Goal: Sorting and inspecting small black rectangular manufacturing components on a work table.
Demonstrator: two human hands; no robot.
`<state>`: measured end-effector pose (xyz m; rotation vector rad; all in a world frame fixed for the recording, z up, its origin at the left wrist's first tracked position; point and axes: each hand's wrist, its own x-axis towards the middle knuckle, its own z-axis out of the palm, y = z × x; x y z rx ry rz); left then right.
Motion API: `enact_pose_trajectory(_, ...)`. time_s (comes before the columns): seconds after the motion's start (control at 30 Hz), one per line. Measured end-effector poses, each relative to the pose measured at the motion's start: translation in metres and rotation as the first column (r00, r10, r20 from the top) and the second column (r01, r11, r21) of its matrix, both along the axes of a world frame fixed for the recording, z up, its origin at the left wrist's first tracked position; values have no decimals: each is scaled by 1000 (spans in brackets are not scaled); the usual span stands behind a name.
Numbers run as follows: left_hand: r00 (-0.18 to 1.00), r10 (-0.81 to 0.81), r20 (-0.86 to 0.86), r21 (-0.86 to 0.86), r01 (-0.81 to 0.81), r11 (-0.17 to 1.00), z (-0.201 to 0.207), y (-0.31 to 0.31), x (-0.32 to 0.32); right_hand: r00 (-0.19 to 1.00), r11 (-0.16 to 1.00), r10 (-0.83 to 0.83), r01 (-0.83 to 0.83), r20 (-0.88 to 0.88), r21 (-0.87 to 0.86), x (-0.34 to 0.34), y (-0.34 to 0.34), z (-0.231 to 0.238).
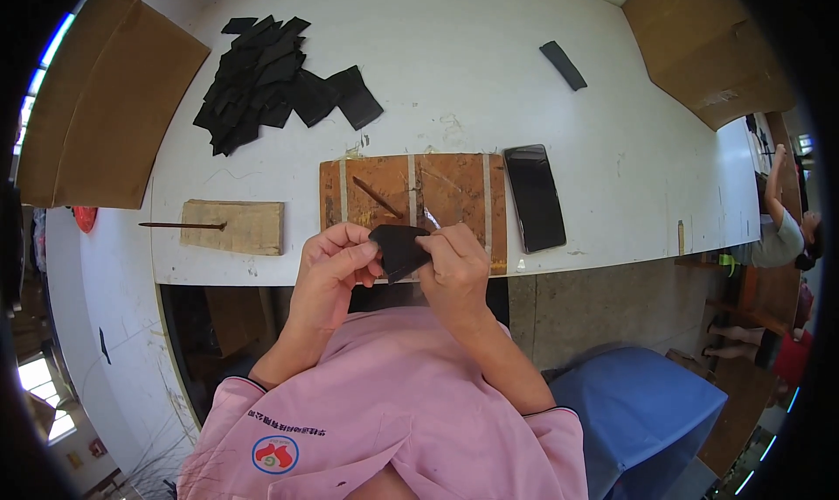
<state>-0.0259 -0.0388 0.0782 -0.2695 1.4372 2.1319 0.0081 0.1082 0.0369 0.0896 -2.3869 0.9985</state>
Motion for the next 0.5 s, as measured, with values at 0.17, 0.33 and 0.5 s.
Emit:
enact_pose_trajectory(0.17, 998, 17, -65, -65, -21, 998, 4, -2, 1, 998, 993, 15, -8, -59, 116, -1, 1, 0)
enact_pose_trajectory(0.33, 997, -24, -72, -94, 17, 995, 1, -6, 1, 996, 980, 7, 11, -93, 198, -1, 2, -2)
enact_pose_trajectory(0.5, 999, -1, -52, -78, -3, 997, -10, -7, -2, 997, 961, 77, -70, -15, 267, -1, 6, -2)
